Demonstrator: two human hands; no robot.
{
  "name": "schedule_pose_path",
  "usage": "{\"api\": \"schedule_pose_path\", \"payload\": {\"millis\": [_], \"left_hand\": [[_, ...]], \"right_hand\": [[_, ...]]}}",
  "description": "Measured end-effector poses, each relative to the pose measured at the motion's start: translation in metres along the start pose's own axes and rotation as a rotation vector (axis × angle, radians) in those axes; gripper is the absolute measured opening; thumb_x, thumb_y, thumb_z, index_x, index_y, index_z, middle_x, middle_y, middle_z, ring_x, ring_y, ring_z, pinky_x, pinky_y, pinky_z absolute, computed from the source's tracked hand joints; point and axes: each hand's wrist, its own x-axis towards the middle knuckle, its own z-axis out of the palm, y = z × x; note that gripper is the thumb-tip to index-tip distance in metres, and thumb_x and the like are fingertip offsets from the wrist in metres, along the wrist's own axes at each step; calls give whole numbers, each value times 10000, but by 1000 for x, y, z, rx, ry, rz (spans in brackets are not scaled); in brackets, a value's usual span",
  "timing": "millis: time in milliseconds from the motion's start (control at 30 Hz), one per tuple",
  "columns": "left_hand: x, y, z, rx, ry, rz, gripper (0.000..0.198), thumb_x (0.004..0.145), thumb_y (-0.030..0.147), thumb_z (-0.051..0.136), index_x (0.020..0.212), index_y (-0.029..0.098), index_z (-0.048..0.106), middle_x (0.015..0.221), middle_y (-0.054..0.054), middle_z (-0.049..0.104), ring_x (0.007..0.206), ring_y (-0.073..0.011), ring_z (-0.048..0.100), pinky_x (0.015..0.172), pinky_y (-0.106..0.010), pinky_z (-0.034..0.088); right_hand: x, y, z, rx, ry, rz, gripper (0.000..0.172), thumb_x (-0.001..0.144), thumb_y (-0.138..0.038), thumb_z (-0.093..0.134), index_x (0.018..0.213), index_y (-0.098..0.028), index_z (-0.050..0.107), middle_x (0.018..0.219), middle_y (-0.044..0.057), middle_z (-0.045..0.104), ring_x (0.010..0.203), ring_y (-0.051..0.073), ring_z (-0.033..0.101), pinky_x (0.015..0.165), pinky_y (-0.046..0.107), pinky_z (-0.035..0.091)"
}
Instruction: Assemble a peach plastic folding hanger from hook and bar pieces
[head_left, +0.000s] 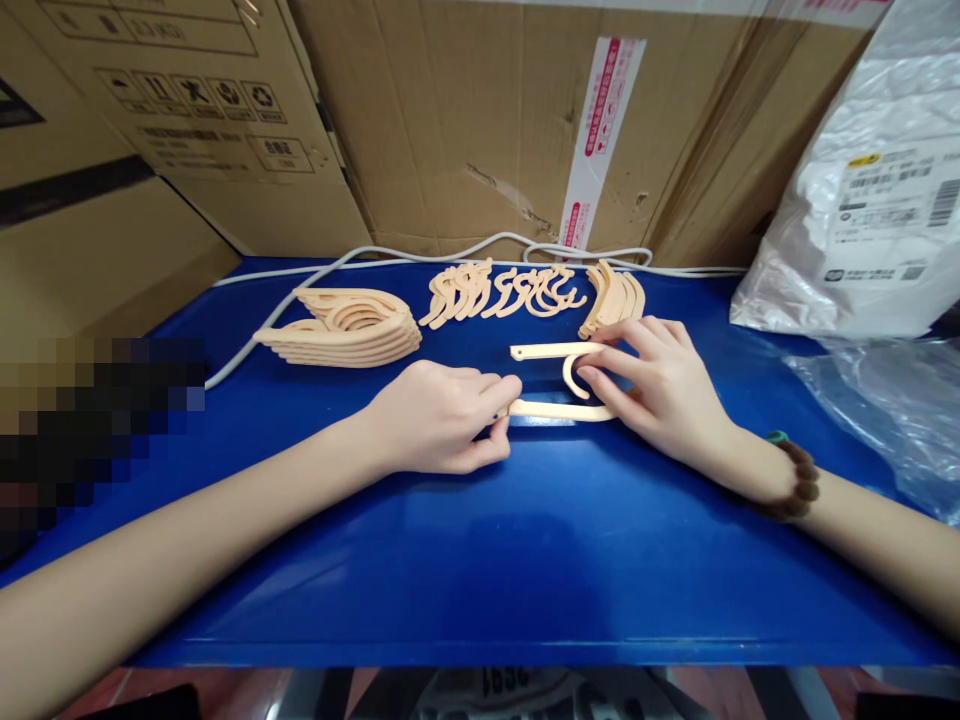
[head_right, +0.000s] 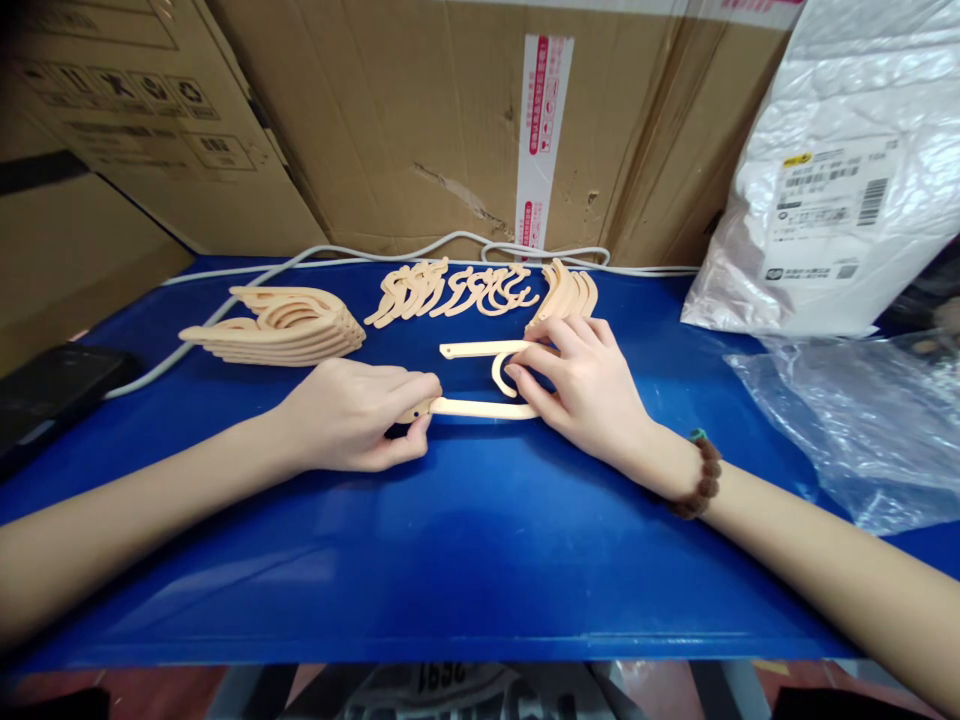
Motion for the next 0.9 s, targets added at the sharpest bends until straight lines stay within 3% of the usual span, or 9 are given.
{"api": "schedule_pose_path", "payload": {"millis": [333,500,700,900], "left_hand": [[0,-2,-2,-68,-107,201,77,750,174,470,687,190,511,634,-10,539,623,-180,502,503,-306,352],[3,-7,-1,-88,-142,258,51,760,155,515,749,156,565,790,-66,609,836,-236,539,714,-333,484],[1,-9,5,-86,-94,203,136,815,116,508,905,128,610,1073,-107,653,1144,-293,531,941,-404,490],[0,-14,14,16,-36,41,225,841,-1,464,962,117,612,1311,-143,564,1298,-304,447,1055,-442,445]], "right_hand": [[0,5,2,21,-45,13,256,970,-295,463,1015,-199,695,1064,93,643,964,214,591,821,364,354],[-1,10,3,-2,-82,23,257,963,-292,481,1071,-211,699,1015,81,648,932,212,598,810,365,367],[0,14,3,-80,-76,19,281,971,-315,465,1090,-214,698,1008,80,640,928,216,601,819,372,364],[1,14,2,-89,-93,29,301,978,-321,442,1110,-222,694,972,77,634,903,215,593,806,371,356]]}}
